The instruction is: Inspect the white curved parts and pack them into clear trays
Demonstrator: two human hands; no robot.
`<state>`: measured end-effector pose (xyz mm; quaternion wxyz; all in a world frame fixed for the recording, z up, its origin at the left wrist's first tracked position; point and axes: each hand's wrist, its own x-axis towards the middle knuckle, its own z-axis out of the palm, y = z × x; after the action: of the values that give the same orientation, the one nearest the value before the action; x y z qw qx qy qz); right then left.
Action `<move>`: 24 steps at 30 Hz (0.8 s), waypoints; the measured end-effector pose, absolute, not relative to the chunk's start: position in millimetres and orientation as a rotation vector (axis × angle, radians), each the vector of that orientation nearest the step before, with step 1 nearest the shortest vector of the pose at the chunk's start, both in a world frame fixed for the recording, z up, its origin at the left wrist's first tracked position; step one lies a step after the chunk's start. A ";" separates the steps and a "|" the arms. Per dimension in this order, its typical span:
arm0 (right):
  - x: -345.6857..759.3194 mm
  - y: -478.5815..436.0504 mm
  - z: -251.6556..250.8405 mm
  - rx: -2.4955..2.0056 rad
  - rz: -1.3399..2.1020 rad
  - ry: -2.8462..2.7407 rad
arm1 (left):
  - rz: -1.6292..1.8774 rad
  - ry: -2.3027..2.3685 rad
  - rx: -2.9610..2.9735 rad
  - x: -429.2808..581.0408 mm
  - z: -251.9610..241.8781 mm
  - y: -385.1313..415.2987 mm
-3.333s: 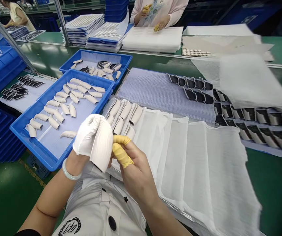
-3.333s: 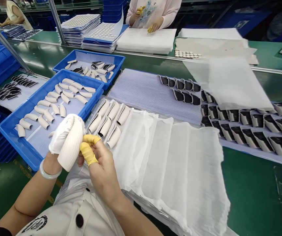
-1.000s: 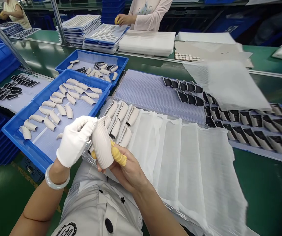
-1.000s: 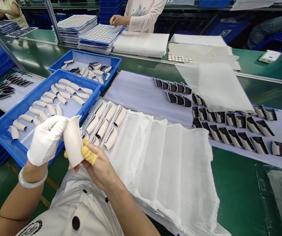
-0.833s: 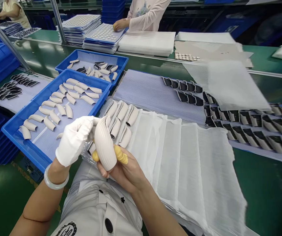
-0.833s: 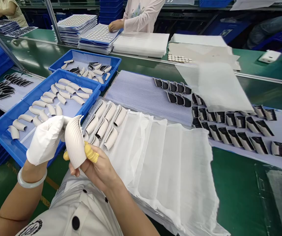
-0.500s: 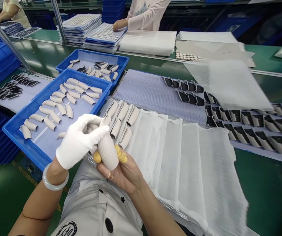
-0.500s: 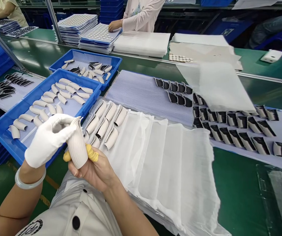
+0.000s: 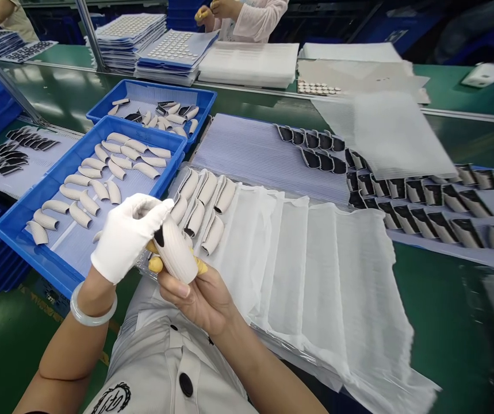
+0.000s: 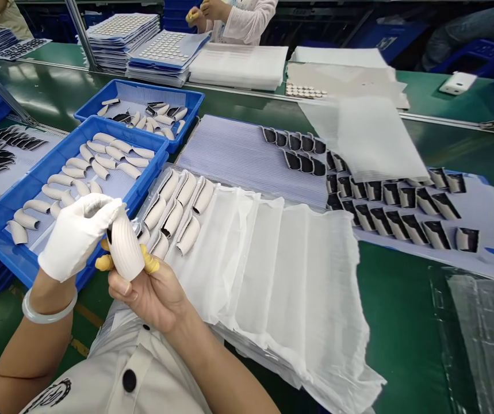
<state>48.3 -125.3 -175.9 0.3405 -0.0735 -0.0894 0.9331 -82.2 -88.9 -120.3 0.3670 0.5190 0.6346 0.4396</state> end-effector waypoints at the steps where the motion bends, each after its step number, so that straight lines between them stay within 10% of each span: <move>1: 48.9 -124.7 -175.8 -0.191 2.415 -0.224 | 1.076 1.602 1.356 -82.5 -119.3 -89.6; 24: 71.6 -126.5 -169.1 -0.749 1.877 -0.688 | 1.197 1.300 1.326 -76.0 -127.9 -91.4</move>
<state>71.6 -126.5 -169.1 0.4825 -0.3075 -0.2822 0.7701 -76.0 -91.4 -127.9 0.4495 0.5362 0.5257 0.4838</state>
